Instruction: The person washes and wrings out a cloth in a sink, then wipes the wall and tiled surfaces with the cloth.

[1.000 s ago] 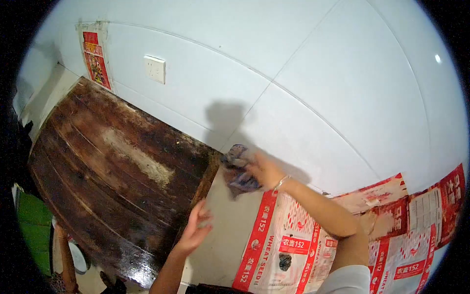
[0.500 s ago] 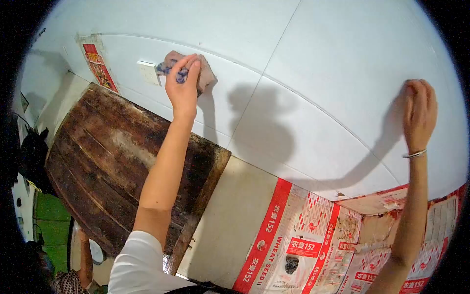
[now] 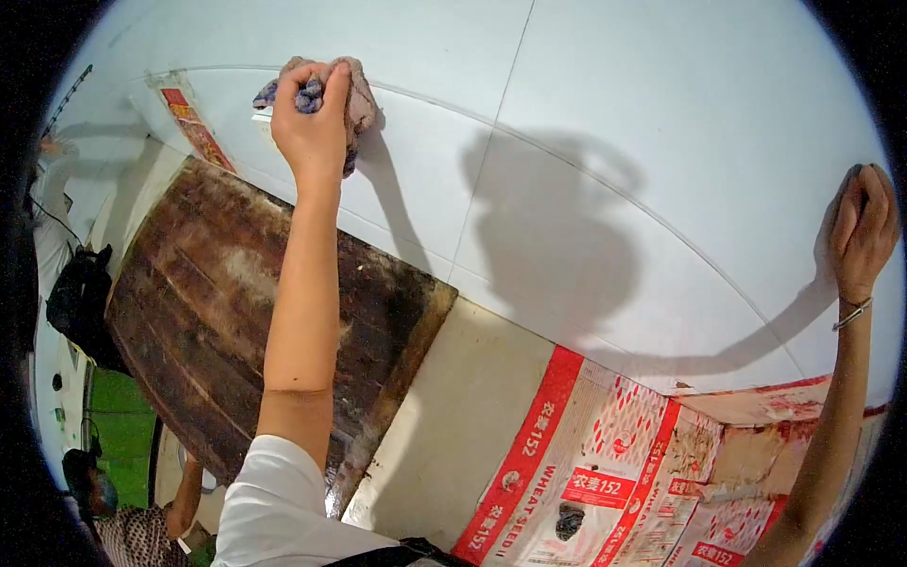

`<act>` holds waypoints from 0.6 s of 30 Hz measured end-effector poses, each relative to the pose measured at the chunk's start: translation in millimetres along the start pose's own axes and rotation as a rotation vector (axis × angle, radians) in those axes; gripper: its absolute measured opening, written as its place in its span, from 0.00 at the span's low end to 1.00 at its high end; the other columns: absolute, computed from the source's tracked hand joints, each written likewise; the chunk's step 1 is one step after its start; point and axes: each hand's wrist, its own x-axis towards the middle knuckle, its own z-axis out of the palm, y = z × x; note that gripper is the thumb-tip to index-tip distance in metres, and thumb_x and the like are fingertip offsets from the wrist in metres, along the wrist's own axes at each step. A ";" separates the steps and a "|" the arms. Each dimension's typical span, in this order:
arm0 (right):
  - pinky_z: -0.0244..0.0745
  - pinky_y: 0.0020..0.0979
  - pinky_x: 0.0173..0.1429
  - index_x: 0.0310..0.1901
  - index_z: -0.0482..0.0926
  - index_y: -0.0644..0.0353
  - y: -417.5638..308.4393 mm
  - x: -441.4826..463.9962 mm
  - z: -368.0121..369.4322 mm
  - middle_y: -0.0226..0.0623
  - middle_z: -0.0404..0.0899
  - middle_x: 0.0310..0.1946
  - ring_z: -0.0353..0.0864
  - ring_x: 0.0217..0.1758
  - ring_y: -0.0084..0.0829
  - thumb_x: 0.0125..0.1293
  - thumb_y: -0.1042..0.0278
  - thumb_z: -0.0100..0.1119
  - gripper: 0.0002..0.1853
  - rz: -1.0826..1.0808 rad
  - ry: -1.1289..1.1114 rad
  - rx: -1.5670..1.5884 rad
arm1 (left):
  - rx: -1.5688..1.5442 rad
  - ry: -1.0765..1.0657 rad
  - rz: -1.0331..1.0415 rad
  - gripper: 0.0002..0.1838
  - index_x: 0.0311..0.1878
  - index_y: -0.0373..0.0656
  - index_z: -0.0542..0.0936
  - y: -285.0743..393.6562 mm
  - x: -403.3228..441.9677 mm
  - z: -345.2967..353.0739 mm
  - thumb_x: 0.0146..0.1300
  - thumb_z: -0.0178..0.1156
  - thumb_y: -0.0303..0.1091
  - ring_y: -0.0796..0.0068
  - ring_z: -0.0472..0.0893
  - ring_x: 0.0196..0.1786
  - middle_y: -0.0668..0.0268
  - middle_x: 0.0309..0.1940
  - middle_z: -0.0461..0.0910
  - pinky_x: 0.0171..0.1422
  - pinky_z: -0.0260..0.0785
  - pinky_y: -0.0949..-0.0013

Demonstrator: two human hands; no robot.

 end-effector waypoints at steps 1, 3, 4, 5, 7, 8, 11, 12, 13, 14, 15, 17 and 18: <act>0.69 0.36 0.62 0.58 0.70 0.58 -13.4 13.4 -3.3 0.46 0.74 0.54 0.74 0.58 0.40 0.72 0.63 0.49 0.16 0.001 0.000 0.008 | 0.066 -0.002 -0.041 0.15 0.39 0.42 0.80 0.8 0.1 -1.4 0.54 0.69 0.42 0.60 0.78 0.39 0.61 0.35 0.82 0.46 0.70 0.62; 0.61 0.44 0.43 0.34 0.68 0.55 -70.6 71.8 -23.2 0.38 0.68 0.33 0.69 0.38 0.42 0.72 0.45 0.36 0.21 -0.006 0.225 -0.071 | 0.138 -0.009 -0.077 0.17 0.39 0.41 0.80 -5.6 6.7 -8.0 0.54 0.69 0.44 0.61 0.79 0.39 0.60 0.36 0.82 0.47 0.70 0.63; 0.61 0.44 0.43 0.34 0.68 0.55 -97.1 102.8 -40.7 0.38 0.68 0.33 0.69 0.38 0.42 0.72 0.45 0.36 0.21 -0.003 0.227 -0.064 | 0.132 0.007 -0.209 0.19 0.40 0.41 0.80 -18.1 12.7 -16.5 0.53 0.70 0.46 0.61 0.79 0.40 0.59 0.37 0.82 0.48 0.70 0.63; 0.61 0.43 0.42 0.34 0.68 0.55 -121.1 134.7 -63.1 0.38 0.69 0.34 0.69 0.37 0.41 0.72 0.45 0.36 0.21 0.503 -0.280 -0.155 | 0.118 0.024 -0.335 0.21 0.41 0.41 0.80 -23.7 17.6 -19.9 0.52 0.70 0.47 0.62 0.79 0.41 0.58 0.38 0.82 0.49 0.70 0.63; 0.61 0.43 0.42 0.34 0.68 0.55 -112.0 126.8 -59.0 0.38 0.69 0.34 0.69 0.37 0.41 0.72 0.44 0.37 0.22 1.000 -0.792 -0.233 | 0.071 -0.018 -0.321 0.22 0.41 0.40 0.80 -16.6 14.7 -20.6 0.52 0.70 0.48 0.63 0.80 0.43 0.58 0.39 0.82 0.49 0.70 0.63; 0.61 0.43 0.42 0.34 0.68 0.55 -77.8 86.0 -31.3 0.37 0.69 0.34 0.69 0.37 0.40 0.72 0.44 0.36 0.22 0.470 -0.257 -0.163 | 0.026 -0.063 -0.316 0.22 0.42 0.40 0.81 -12.7 11.0 -21.3 0.51 0.71 0.48 0.65 0.80 0.44 0.59 0.39 0.82 0.50 0.70 0.63; 0.61 0.43 0.42 0.33 0.68 0.54 -70.8 73.7 -23.9 0.37 0.69 0.33 0.69 0.36 0.40 0.72 0.44 0.36 0.22 -0.047 0.262 -0.073 | 0.145 -0.050 -0.054 0.17 0.38 0.46 0.83 -1.1 -0.2 -9.1 0.50 0.72 0.47 0.61 0.79 0.38 0.61 0.35 0.83 0.44 0.71 0.62; 0.61 0.43 0.42 0.33 0.69 0.54 -75.8 75.7 -27.7 0.37 0.69 0.33 0.68 0.36 0.40 0.72 0.43 0.36 0.22 -0.025 0.243 -0.053 | 0.149 -0.028 -0.040 0.16 0.37 0.47 0.83 4.9 -1.3 -9.1 0.51 0.72 0.47 0.60 0.79 0.38 0.62 0.34 0.83 0.42 0.71 0.62; 0.61 0.43 0.42 0.33 0.69 0.54 -75.8 75.8 -28.1 0.37 0.69 0.33 0.68 0.36 0.40 0.72 0.43 0.36 0.22 -0.030 0.243 -0.052 | 0.150 -0.025 -0.044 0.16 0.37 0.47 0.83 5.4 -0.7 -9.6 0.51 0.72 0.47 0.60 0.79 0.38 0.62 0.34 0.83 0.42 0.71 0.62; 0.61 0.43 0.41 0.33 0.68 0.54 -75.2 75.4 -28.6 0.37 0.69 0.33 0.68 0.36 0.40 0.72 0.45 0.37 0.21 -0.031 0.234 -0.065 | 0.141 -0.028 -0.023 0.15 0.36 0.47 0.83 5.3 0.5 -9.4 0.51 0.72 0.46 0.60 0.79 0.37 0.62 0.32 0.83 0.42 0.71 0.62; 0.61 0.43 0.41 0.32 0.68 0.54 -74.7 74.6 -28.4 0.37 0.69 0.33 0.68 0.36 0.40 0.72 0.46 0.38 0.20 -0.033 0.219 -0.073 | 0.136 -0.036 -0.008 0.15 0.35 0.47 0.84 4.1 -0.8 -9.4 0.51 0.71 0.46 0.61 0.79 0.37 0.63 0.30 0.82 0.41 0.71 0.61; 0.61 0.43 0.41 0.32 0.68 0.54 -64.1 68.7 -20.4 0.37 0.69 0.33 0.68 0.36 0.40 0.71 0.48 0.39 0.18 -0.043 0.226 -0.084 | 0.161 -0.026 0.029 0.15 0.35 0.47 0.84 2.9 -1.6 -7.5 0.51 0.72 0.47 0.61 0.79 0.37 0.63 0.30 0.82 0.40 0.71 0.61; 0.61 0.43 0.41 0.32 0.68 0.54 -62.9 68.9 -18.8 0.37 0.69 0.32 0.68 0.36 0.40 0.70 0.51 0.40 0.17 -0.051 0.241 -0.102 | 0.183 -0.010 0.073 0.15 0.35 0.47 0.84 2.8 -0.4 -6.5 0.50 0.72 0.47 0.61 0.79 0.36 0.63 0.30 0.82 0.40 0.71 0.61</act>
